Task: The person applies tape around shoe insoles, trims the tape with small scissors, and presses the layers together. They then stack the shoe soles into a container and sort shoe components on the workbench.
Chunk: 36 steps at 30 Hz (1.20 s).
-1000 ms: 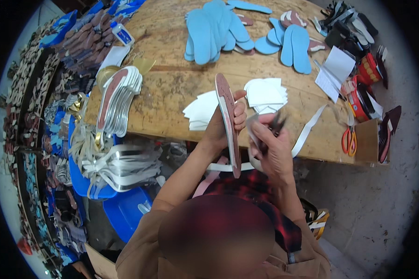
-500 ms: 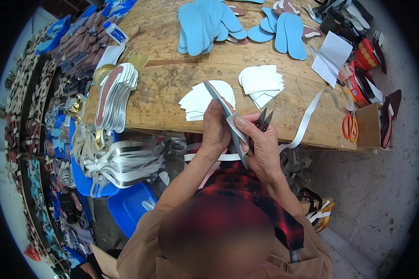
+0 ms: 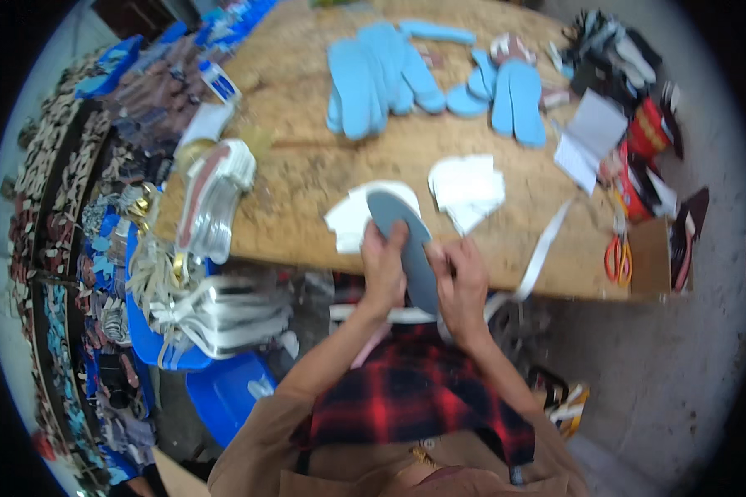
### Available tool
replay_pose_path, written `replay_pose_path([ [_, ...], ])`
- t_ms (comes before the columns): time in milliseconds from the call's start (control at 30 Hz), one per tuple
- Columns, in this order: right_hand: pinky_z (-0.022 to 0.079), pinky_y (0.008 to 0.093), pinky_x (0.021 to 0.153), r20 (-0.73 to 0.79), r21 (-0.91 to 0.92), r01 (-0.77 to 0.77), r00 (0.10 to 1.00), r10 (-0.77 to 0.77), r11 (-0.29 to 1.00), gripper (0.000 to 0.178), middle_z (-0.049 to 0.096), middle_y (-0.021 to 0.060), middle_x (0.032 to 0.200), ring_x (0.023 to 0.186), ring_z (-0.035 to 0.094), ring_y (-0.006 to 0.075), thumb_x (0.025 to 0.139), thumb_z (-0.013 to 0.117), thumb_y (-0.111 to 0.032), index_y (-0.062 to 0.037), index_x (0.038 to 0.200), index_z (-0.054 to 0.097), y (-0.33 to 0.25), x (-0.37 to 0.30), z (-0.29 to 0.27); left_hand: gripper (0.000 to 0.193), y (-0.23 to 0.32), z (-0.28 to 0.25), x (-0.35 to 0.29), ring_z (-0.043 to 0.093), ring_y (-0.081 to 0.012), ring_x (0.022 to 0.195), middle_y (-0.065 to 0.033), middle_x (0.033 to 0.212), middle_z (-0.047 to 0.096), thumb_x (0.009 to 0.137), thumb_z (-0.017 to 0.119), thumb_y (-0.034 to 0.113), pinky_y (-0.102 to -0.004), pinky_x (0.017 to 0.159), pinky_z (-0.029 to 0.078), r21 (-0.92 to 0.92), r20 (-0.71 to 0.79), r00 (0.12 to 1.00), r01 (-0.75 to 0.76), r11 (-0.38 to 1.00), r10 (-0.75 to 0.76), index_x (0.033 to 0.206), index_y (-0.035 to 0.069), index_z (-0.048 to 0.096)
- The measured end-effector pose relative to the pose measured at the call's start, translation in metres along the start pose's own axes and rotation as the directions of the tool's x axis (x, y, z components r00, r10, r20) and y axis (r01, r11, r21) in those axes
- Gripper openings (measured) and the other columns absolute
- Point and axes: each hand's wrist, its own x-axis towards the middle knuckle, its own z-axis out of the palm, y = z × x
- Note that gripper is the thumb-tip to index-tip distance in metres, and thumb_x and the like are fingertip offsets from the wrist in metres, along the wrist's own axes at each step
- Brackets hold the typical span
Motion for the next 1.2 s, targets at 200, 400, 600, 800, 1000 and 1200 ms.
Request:
replay_pose_path([
  [200, 0.033, 0.0295, 0.053, 0.065, 0.098, 0.065, 0.995, -0.071, 0.993, 0.017, 0.042, 0.0063, 0.065, 0.059, 0.043, 0.0160, 0.088, 0.057, -0.006, 0.0008, 0.074, 0.050, 0.021, 0.034, -0.046, 0.045, 0.037, -0.002, 0.029, 0.057, -0.0142, 0.093, -0.0087, 0.102, 0.058, 0.081, 0.073, 0.021, -0.0287, 0.079, 0.049, 0.412, 0.368, 0.888, 0.110, 0.905, -0.275, 0.113, 0.001, 0.047],
  [400, 0.030, 0.0238, 0.049, 0.269, 0.299, -0.450, 0.886, 0.379, 0.841, 0.026, 0.049, -0.0040, 0.066, 0.057, 0.040, 0.0057, 0.089, 0.059, -0.022, -0.0028, 0.071, 0.054, 0.035, 0.023, -0.045, 0.075, 0.110, 0.041, 0.018, 0.050, -0.0339, 0.108, -0.0188, 0.113, 0.053, 0.057, 0.075, 0.023, -0.0444, 0.095, 0.038, 0.115, 0.987, 0.113, -0.993, 0.010, -0.114, 0.122, 0.001, 0.045],
  [600, 0.042, 0.0276, 0.052, 0.425, -0.212, -0.331, 0.816, 0.392, 0.919, 0.021, 0.061, 0.0039, 0.067, 0.054, 0.052, 0.0124, 0.089, 0.056, -0.019, 0.0007, 0.082, 0.059, 0.072, 0.052, -0.125, 0.071, 0.110, 0.008, 0.012, 0.051, -0.0318, 0.106, -0.0162, 0.108, 0.055, 0.059, 0.075, 0.043, -0.0405, 0.089, 0.040, 0.553, 0.704, 0.295, -0.799, 0.238, -0.646, 0.114, 0.003, 0.056],
  [800, 0.048, 0.0283, 0.066, 0.144, 0.214, -0.519, 0.855, 0.499, 0.828, 0.018, 0.062, 0.0060, 0.079, 0.071, 0.058, 0.0144, 0.091, 0.053, -0.014, 0.0013, 0.090, 0.062, 0.019, -0.015, -0.103, 0.058, 0.068, -0.027, -0.001, 0.062, -0.0201, 0.092, -0.0157, 0.104, 0.059, 0.087, 0.058, 0.043, -0.0293, 0.081, 0.053, 0.497, 0.269, 0.348, 0.749, 0.439, -0.898, 0.115, -0.007, 0.051],
  [1000, 0.033, 0.0215, 0.037, 0.303, 0.655, -0.629, 0.726, 0.618, 0.418, 0.024, 0.062, 0.0068, 0.071, 0.044, 0.048, 0.0084, 0.094, 0.054, -0.020, 0.0015, 0.088, 0.063, -0.008, -0.024, -0.030, 0.070, 0.113, -0.002, -0.016, 0.055, -0.0175, 0.106, -0.0112, 0.114, 0.057, 0.070, 0.075, 0.025, -0.0296, 0.088, 0.045, 0.799, 0.420, 0.314, 0.317, 0.512, -0.851, 0.129, 0.001, 0.047],
  [1200, 0.034, 0.0220, 0.036, 0.352, 0.808, -0.570, 0.670, 0.654, 0.149, 0.011, 0.060, 0.0037, 0.063, 0.046, 0.052, 0.0092, 0.088, 0.062, -0.010, -0.0019, 0.080, 0.064, 0.000, -0.039, -0.046, 0.073, 0.133, 0.010, -0.018, 0.056, -0.0165, 0.100, -0.0111, 0.104, 0.055, 0.067, 0.079, 0.026, -0.0282, 0.081, 0.046, 0.905, 0.425, 0.294, -0.114, 0.411, -0.856, 0.129, 0.001, 0.050],
])
